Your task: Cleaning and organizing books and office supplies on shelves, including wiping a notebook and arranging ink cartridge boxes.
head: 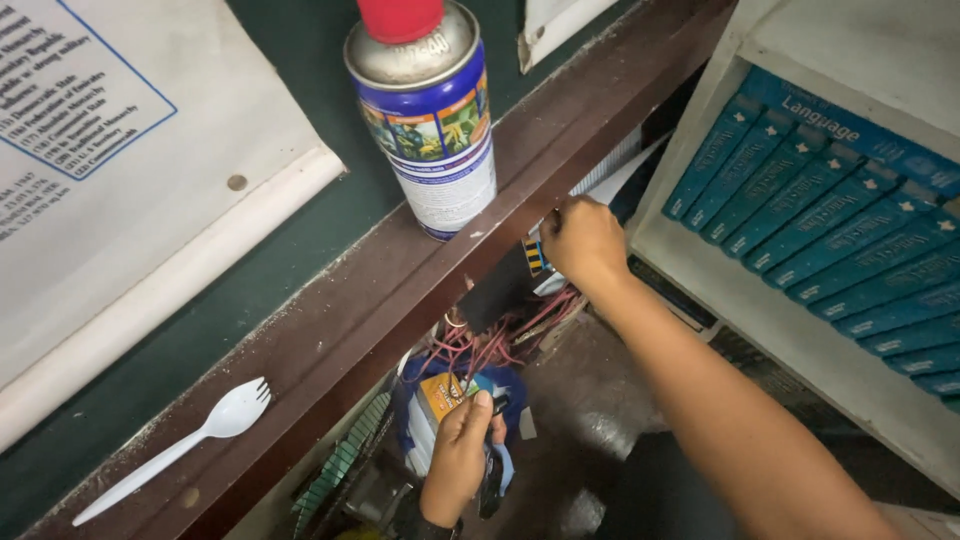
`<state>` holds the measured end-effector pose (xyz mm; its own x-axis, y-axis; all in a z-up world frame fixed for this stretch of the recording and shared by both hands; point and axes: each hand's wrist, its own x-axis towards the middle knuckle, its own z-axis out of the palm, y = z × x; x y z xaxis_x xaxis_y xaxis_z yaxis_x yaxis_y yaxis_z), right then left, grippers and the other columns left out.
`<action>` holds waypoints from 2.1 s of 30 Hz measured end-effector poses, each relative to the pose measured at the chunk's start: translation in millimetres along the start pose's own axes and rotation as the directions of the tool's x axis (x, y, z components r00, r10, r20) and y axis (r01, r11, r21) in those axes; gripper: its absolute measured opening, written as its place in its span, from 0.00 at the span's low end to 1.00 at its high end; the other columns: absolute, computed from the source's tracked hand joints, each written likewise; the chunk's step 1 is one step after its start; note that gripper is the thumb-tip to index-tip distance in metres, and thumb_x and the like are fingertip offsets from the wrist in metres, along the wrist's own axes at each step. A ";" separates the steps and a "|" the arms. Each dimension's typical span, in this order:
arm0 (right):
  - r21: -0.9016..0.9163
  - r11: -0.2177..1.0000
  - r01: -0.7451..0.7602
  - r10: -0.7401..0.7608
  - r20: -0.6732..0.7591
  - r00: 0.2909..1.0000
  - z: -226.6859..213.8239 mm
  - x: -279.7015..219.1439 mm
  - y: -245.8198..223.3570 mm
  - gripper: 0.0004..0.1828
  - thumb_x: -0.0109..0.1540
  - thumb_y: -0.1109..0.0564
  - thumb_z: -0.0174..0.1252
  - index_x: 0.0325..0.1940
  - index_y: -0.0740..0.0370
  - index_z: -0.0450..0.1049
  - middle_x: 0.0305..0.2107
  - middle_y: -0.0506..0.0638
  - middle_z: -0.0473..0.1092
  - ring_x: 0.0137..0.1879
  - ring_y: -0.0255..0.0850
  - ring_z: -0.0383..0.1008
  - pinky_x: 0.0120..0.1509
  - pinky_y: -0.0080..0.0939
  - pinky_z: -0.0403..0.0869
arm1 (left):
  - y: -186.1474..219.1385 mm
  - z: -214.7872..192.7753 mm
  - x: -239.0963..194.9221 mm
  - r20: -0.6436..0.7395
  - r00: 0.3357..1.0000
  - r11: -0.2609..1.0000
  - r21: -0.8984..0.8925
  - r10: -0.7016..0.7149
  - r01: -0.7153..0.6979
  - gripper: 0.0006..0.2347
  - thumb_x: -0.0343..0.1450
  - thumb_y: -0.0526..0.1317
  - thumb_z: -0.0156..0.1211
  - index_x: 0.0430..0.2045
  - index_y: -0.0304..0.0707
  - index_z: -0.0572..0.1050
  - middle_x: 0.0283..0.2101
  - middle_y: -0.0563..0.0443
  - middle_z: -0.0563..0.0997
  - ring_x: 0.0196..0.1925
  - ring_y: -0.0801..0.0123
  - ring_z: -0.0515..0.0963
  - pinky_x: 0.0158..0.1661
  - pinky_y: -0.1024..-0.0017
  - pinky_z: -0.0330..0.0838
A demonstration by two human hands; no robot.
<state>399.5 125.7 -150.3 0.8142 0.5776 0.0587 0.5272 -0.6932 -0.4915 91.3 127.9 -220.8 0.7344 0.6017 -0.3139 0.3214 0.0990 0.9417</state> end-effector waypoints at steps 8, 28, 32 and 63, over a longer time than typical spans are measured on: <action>-0.051 0.999 -0.013 0.014 0.010 1.000 13.9 11.2 -3.9 0.20 0.66 0.53 0.57 0.27 0.70 0.77 0.28 0.62 0.75 0.34 0.62 0.78 0.36 0.60 0.76 | -7.8 -6.0 6.4 -0.032 0.999 0.999 0.036 -0.008 0.009 0.26 0.81 0.57 0.42 0.16 0.42 0.72 0.24 0.53 0.75 0.32 0.64 0.77 0.46 0.65 0.69; -0.117 0.984 0.133 -0.142 -0.078 0.987 19.8 2.9 13.7 0.16 0.67 0.55 0.56 0.29 0.66 0.78 0.34 0.57 0.71 0.34 0.63 0.78 0.31 0.64 0.77 | -12.8 -7.0 7.0 -0.038 0.999 1.000 0.007 -0.027 0.027 0.26 0.80 0.58 0.43 0.17 0.41 0.73 0.25 0.53 0.76 0.32 0.65 0.77 0.46 0.65 0.68; 0.029 0.976 0.214 -0.213 -0.035 0.976 -13.9 -51.9 7.6 0.13 0.69 0.58 0.55 0.52 0.58 0.84 0.37 0.57 0.76 0.38 0.58 0.81 0.38 0.61 0.82 | 2.6 -2.7 1.9 -0.017 0.998 0.991 -0.117 0.058 -0.059 0.22 0.81 0.51 0.46 0.18 0.40 0.71 0.25 0.52 0.74 0.33 0.65 0.77 0.56 0.62 0.74; 0.470 0.822 0.321 -0.233 -0.237 0.943 -185.5 -398.7 121.8 0.12 0.65 0.54 0.65 0.50 0.58 0.88 0.41 0.49 0.86 0.45 0.39 0.88 0.50 0.40 0.80 | 103.8 114.9 -134.7 0.373 0.870 0.946 -0.097 0.324 -0.311 0.06 0.78 0.42 0.60 0.36 0.41 0.79 0.29 0.55 0.77 0.35 0.71 0.78 0.44 0.70 0.72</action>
<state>184.2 -269.0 -72.4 0.7026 0.6042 0.3758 0.5807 -0.1817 -0.7936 94.5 -34.0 -94.6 0.9656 0.2599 -0.0130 0.0179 -0.0164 0.9997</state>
